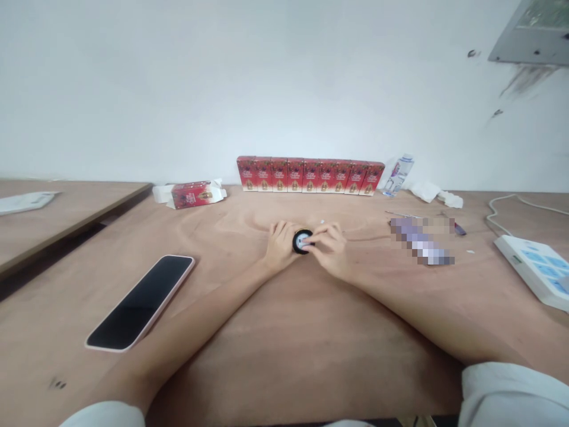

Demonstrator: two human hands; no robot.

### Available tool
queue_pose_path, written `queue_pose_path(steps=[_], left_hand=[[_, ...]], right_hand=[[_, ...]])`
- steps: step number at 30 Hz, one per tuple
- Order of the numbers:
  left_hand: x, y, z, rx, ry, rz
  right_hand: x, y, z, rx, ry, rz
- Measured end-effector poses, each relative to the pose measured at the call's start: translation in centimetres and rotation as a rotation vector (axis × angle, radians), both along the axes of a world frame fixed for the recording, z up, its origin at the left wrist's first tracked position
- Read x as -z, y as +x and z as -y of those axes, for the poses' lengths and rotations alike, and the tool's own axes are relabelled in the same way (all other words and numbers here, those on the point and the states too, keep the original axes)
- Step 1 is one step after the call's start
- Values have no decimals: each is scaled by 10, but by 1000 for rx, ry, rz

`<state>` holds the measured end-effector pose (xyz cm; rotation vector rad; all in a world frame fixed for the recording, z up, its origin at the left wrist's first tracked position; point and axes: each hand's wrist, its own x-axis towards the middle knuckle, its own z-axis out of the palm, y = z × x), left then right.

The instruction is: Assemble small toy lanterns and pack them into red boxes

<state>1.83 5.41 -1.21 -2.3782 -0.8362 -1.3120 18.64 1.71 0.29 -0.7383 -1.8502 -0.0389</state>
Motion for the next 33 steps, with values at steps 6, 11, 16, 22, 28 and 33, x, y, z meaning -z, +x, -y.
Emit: queue_pose_path(steps=[6,11,16,22,28,33], left_hand=[[1,-2,0,-2,-67,-58],[1,-1,1,31,-2,-101],[2,0,-2,-24,47,-98],[1,-2,-6,-119,-146,-66],[3,-2,-6,-47,-131,-51],[5,-2,-6,-38,-33,-70]], right_hand=[[13,-3,-15,-209,-611,-362],[15,-5,-16,-314,-704,-400],[10,10,-29,-265,-633,-396],[0,51,-66,295,-676,-3],[2,55,-99,386,-759,205],[11,49,-117,438,-871,241]])
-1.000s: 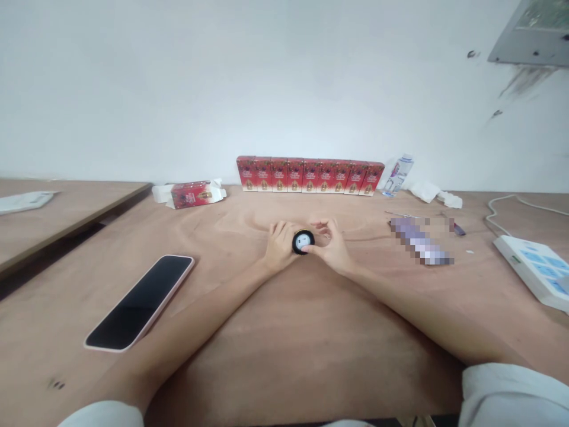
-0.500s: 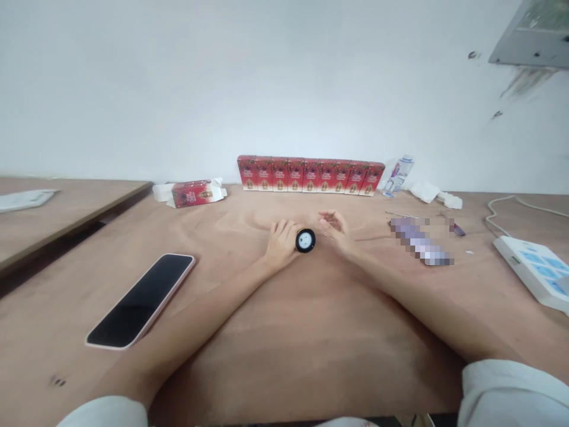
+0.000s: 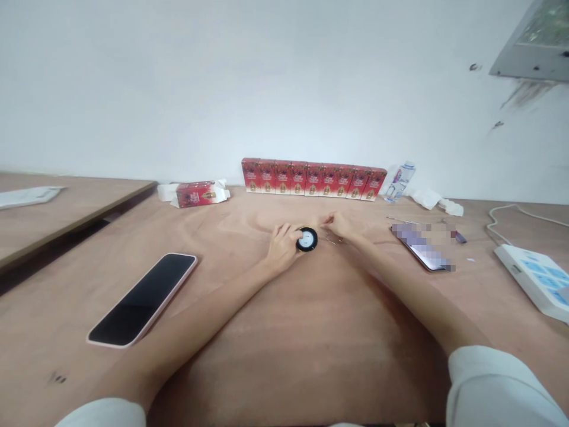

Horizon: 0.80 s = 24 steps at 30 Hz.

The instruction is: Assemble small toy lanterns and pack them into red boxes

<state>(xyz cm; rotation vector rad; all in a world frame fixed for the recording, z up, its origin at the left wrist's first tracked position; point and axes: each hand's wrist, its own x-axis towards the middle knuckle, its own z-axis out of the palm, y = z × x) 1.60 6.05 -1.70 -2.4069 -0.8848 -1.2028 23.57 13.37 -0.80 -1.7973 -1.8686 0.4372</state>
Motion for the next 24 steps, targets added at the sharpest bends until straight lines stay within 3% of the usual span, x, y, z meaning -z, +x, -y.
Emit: queue_pose_path(steps=[4,13,24], left_hand=[[0,1,1,-3,56,29],[2,1,-1,-35,-8,0],[-3,3,2,-42,-38,-14]], right_hand=[[-3,2,-7,15,-83,11],[-20,1,-13,-35,-193,0],[-22,0,0,-65,-149,-92]])
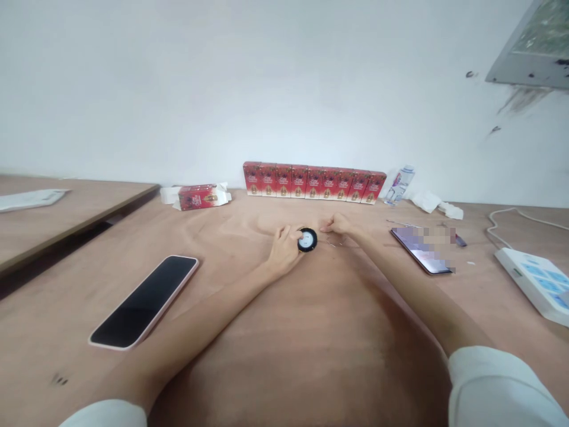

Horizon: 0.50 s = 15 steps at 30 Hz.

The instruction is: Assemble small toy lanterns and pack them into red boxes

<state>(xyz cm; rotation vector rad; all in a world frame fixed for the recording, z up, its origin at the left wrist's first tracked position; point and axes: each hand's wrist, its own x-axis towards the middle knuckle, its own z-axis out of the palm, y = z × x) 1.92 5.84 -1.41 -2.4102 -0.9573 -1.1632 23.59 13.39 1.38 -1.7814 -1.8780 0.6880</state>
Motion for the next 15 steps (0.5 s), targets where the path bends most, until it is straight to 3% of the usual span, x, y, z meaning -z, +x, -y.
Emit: queue_pose_path(steps=[5,10,15], left_hand=[[1,0,-1,-2,7,-7],[1,1,-2,-17,-23,-12],[2,1,-2,3,-28,11]], right_hand=[[-12,-8,27,-12,141,-96],[-37,-16,66,0,334,-287],[-60,-28,99,-104,438,-415]])
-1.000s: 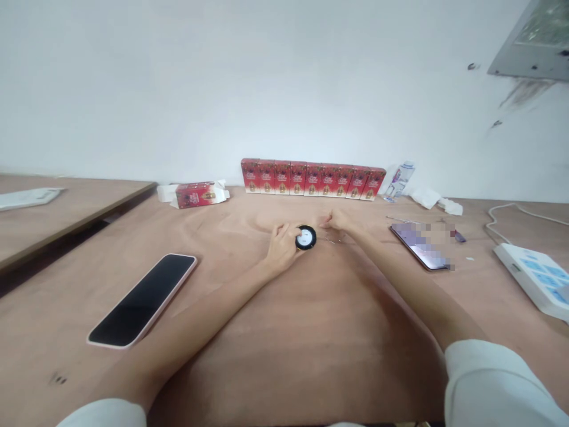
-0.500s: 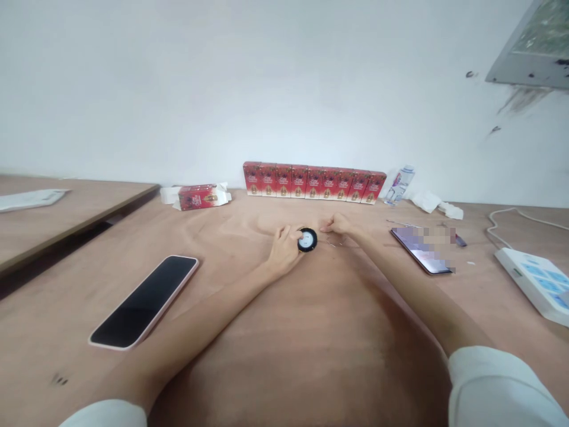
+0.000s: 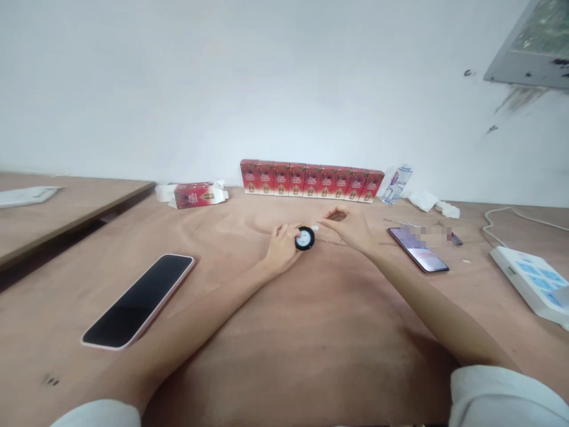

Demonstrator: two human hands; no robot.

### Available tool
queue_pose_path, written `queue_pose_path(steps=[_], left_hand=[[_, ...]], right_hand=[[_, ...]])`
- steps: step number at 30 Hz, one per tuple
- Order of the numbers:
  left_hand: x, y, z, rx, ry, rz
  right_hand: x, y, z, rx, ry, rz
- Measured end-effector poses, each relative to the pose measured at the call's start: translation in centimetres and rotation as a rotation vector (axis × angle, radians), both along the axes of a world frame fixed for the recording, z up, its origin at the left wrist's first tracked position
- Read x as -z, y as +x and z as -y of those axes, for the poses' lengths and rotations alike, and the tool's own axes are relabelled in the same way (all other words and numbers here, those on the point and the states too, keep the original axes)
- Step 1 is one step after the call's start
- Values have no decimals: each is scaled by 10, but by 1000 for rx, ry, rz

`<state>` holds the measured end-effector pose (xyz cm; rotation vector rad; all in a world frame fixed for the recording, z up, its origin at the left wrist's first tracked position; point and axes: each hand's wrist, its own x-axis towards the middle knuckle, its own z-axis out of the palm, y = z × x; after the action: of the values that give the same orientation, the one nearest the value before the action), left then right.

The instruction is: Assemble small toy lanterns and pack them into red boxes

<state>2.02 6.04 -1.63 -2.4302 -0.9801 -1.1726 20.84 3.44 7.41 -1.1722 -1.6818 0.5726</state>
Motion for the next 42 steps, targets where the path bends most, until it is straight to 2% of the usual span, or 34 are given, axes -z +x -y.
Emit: queue_pose_path(steps=[4,7,11,15,22,25,30,35,38,42], left_hand=[[0,0,0,-2,-28,-10],[-1,0,1,-30,-65,-20],[-1,-2,0,-35,-56,-26],[2,-1,-2,-19,-30,-4],[3,5,-2,-70,-127,47],[4,4,-3,-68,-146,54],[6,1,-3,-24,-79,53],[4,1,-3,-39,-72,25],[3,1,-2,-50,-96,20],[2,0,-1,-51,-64,18]], right_hand=[[-1,-2,3,-70,28,79],[8,4,-7,-116,-100,236],[19,14,-16,-285,-337,539],[22,12,-12,-328,-312,778],[26,7,-14,-420,-346,793],[28,9,-17,-422,-296,878],[31,7,-16,-451,-91,1157],[40,0,-14,-365,45,1425],[44,-4,-13,-329,101,1469],[45,-5,-12,-309,94,1419]])
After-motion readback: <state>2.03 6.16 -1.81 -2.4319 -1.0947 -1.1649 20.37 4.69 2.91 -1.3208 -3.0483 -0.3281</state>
